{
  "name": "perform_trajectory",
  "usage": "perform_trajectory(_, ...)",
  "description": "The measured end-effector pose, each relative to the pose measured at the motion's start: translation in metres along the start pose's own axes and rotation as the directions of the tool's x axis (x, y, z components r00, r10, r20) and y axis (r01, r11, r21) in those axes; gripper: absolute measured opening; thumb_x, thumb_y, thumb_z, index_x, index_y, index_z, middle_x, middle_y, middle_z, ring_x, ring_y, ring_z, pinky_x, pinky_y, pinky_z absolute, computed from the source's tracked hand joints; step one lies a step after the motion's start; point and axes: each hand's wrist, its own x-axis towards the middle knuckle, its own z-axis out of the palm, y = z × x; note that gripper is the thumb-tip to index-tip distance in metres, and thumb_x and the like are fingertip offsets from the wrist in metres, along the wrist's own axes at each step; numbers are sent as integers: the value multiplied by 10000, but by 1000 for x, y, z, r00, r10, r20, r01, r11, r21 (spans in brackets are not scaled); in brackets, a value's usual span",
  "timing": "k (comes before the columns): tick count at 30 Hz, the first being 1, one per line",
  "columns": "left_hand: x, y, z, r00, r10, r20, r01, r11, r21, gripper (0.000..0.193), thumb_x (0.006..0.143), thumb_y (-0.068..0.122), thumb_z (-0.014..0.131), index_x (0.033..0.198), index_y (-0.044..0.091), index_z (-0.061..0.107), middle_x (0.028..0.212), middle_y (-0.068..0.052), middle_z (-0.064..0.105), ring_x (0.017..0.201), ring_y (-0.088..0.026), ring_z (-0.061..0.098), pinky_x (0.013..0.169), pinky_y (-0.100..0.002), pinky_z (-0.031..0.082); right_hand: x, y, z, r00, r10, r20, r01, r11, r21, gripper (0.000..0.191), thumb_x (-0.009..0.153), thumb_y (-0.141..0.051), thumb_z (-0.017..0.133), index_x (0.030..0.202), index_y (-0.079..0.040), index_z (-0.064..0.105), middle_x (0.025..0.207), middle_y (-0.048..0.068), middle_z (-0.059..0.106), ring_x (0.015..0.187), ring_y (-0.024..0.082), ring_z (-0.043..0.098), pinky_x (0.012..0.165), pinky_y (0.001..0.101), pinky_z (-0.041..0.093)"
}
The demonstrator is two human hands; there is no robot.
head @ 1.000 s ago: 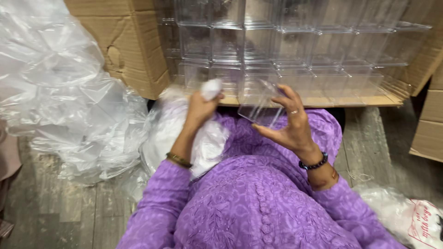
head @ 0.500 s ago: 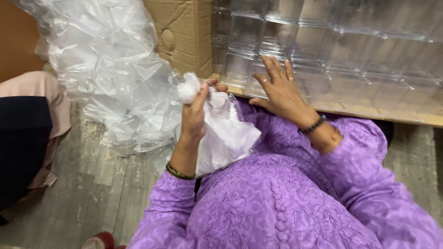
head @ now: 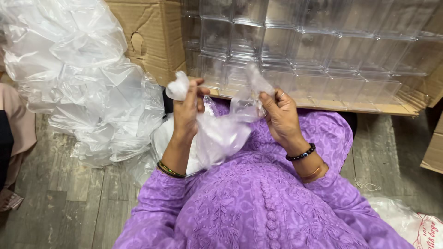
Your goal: The person sits on the floor and packs clear plastic boxes. They place each box into a plastic bag, wrap the bag around it, and set the wrapped box into a cardboard carton, repeating this for box after box.
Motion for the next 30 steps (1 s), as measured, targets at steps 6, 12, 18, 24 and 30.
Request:
perform_trajectory(6,-10,-2,30,937,57,345,-121,978,169,338,948,226,763,1203,17,691,1091,-12,704,920,-71,624,785,-227,520,-8,0,24,995,-35,95,52,981,-188,232,1073,-226,656,1151,-11,694,974,8,712,814,51,614,701,218,506)
perform_trajectory(12,2,8,58,969,173,177,-183,982,41,263,912,204,811,1089,49,693,983,21,703,889,-79,655,777,-244,548,-24,-13,24,978,25,207,77,881,-468,309,936,-223,715,1152,-40,590,964,-23,718,846,33,664,717,192,536)
perform_trajectory(18,18,-5,26,976,217,-3,-217,976,18,251,1026,239,795,1001,14,688,864,10,609,687,-51,492,580,-228,391,-32,-21,-7,999,30,38,-15,943,-333,247,1062,-270,663,1053,-24,692,806,-43,650,626,8,504,520,181,398)
perform_trajectory(24,-5,-26,27,929,-245,278,259,966,-15,337,872,468,721,1053,194,644,810,97,634,519,0,431,429,-181,315,-28,-12,4,992,25,-123,-36,995,-91,281,1082,-360,571,974,-107,632,674,-57,571,503,12,457,421,188,332)
perform_trajectory(30,-12,-21,56,926,-123,356,125,992,15,316,872,344,825,972,137,608,694,81,528,514,-25,442,425,-219,322,-38,7,15,996,-88,-28,77,959,-273,320,1112,-360,526,967,-88,611,771,-59,594,652,2,509,557,183,421)
